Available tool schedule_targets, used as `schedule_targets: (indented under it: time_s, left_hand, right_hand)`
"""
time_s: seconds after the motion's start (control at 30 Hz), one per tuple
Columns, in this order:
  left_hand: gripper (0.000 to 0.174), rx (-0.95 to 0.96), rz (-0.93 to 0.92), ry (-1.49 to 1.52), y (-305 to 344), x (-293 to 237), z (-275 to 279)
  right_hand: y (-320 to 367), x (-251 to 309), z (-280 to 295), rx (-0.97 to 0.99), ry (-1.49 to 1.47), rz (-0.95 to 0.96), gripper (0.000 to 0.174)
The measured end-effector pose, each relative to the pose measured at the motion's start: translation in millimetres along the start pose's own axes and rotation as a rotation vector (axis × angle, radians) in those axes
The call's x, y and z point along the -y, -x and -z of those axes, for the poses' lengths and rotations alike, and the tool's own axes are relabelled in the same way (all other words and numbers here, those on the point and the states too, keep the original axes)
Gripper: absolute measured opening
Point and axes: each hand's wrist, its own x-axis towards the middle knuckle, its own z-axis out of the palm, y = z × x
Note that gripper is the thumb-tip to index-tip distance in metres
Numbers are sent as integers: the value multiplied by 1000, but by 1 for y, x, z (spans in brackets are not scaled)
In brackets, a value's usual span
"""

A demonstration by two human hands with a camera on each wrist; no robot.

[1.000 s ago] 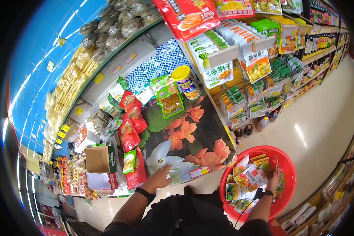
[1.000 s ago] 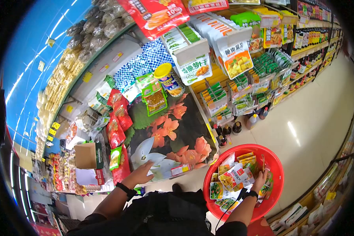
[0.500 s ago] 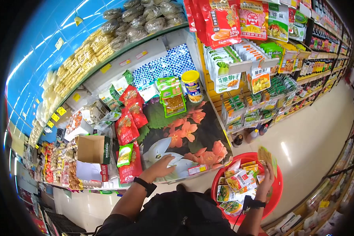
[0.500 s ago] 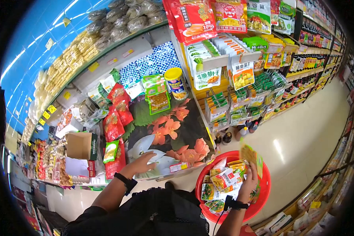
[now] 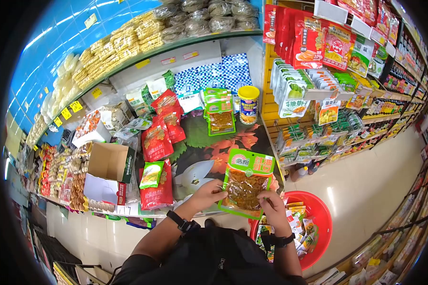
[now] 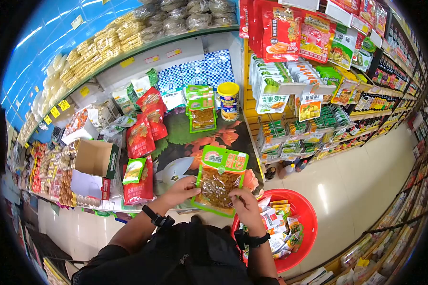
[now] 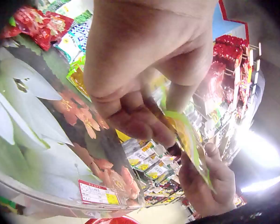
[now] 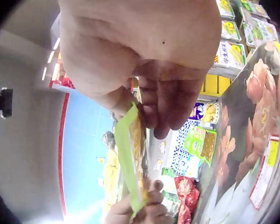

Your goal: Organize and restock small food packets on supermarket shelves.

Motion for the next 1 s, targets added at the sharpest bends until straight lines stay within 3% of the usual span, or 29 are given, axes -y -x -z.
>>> schedule_targets:
  time_s: [0.13,0.27,0.47,0.67,1.0]
  left_hand:
    - [41,-13,52,44,19,-11,8]
    - [39,10,-40,-23,22,-1,10]
    - [36,-77,-93,-27,19,13,13]
    - [34,-192,-131,-89,12,33,34]
    - [34,-241,-226,-102,-15,36,79]
  right_hand:
    - [-6,0,-12,61,50,20,18]
    - [-15,10,-22,126,75,-44,18]
    - [-23,9,-34,154,212,83,23]
    - [-28,7,-48,223,219,-141,36]
    - [-69,14,-70,276,312,-240,42]
